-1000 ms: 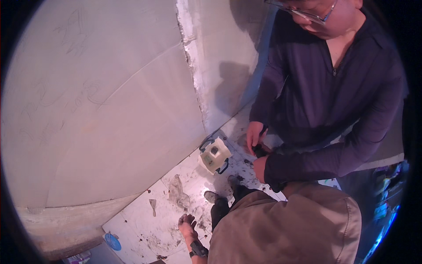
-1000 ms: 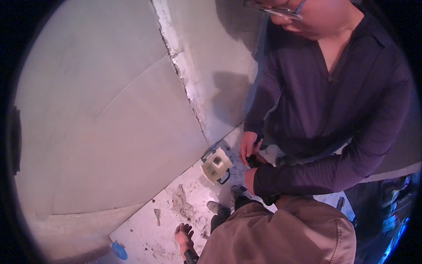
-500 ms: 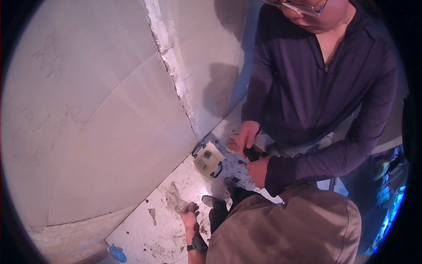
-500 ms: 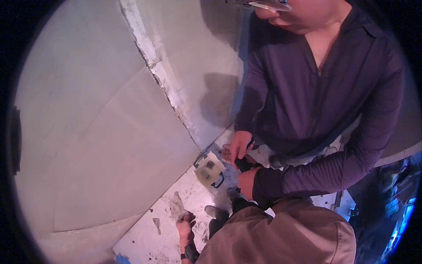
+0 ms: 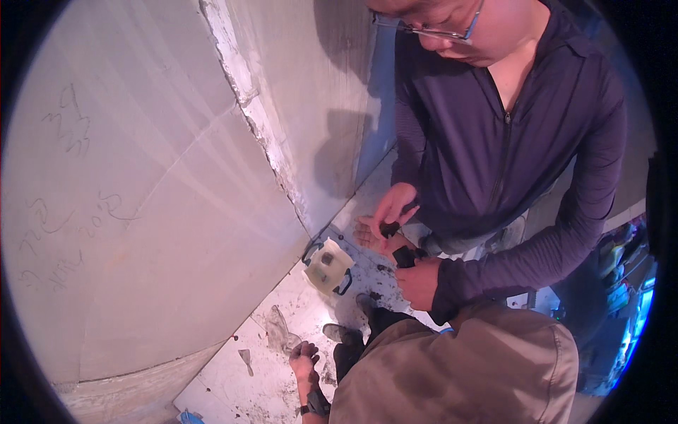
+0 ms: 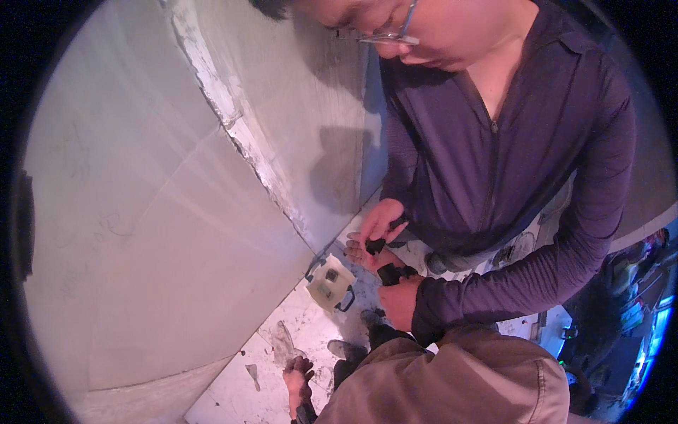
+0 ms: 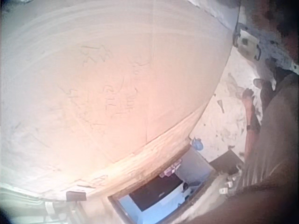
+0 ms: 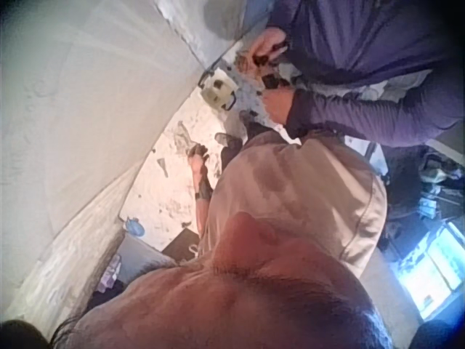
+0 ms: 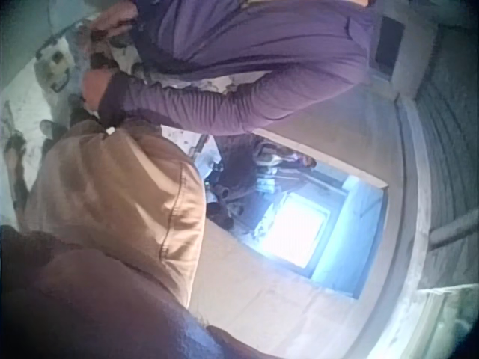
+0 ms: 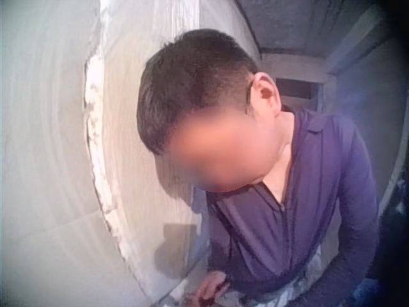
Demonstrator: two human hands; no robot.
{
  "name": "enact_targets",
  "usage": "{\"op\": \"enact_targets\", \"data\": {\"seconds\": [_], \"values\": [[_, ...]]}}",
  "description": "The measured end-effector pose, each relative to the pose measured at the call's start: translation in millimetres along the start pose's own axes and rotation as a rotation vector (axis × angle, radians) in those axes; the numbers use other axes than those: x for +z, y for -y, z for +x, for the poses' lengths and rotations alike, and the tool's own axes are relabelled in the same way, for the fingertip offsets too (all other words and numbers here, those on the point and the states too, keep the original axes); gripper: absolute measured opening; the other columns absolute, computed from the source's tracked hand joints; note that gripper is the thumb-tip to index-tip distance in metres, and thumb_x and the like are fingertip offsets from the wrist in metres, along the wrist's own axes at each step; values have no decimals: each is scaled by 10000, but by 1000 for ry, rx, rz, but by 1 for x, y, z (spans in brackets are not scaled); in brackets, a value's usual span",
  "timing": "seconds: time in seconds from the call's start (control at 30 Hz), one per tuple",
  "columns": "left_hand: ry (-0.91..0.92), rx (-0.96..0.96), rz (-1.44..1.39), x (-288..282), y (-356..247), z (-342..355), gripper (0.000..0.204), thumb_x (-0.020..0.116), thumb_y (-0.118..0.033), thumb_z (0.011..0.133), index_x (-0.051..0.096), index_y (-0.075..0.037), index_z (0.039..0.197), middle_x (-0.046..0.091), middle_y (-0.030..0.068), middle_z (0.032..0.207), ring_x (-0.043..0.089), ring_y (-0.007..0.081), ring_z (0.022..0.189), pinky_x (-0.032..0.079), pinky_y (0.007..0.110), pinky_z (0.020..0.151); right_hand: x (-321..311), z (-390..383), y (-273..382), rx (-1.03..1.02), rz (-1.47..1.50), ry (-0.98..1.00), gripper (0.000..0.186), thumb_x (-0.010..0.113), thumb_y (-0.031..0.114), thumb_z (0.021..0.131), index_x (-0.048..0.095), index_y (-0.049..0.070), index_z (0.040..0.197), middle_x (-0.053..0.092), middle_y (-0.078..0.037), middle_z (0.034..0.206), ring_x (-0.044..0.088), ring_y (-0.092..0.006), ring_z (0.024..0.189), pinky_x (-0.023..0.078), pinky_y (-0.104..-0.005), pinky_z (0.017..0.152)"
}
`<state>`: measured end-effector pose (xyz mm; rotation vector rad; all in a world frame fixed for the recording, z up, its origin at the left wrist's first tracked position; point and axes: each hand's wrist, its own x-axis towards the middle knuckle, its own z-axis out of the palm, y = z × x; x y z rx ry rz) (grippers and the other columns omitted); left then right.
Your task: Installing floor tiles using spacers, leveling tools, and mortar.
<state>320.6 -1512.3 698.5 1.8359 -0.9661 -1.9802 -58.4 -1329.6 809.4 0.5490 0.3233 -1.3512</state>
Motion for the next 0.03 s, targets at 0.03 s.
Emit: {"op": "enact_targets", "data": {"seconds": [0.03], "values": [[-12,-11,-4,-2,2,1,291,621,-225,907,567,-36,1121,668,100,937,663,215,781,535,335,604,-6,0,2,-2,-2,2,416,576,444,864,549,115,1118,561,-75,939,544,-179,986,434,-353,798]]}}
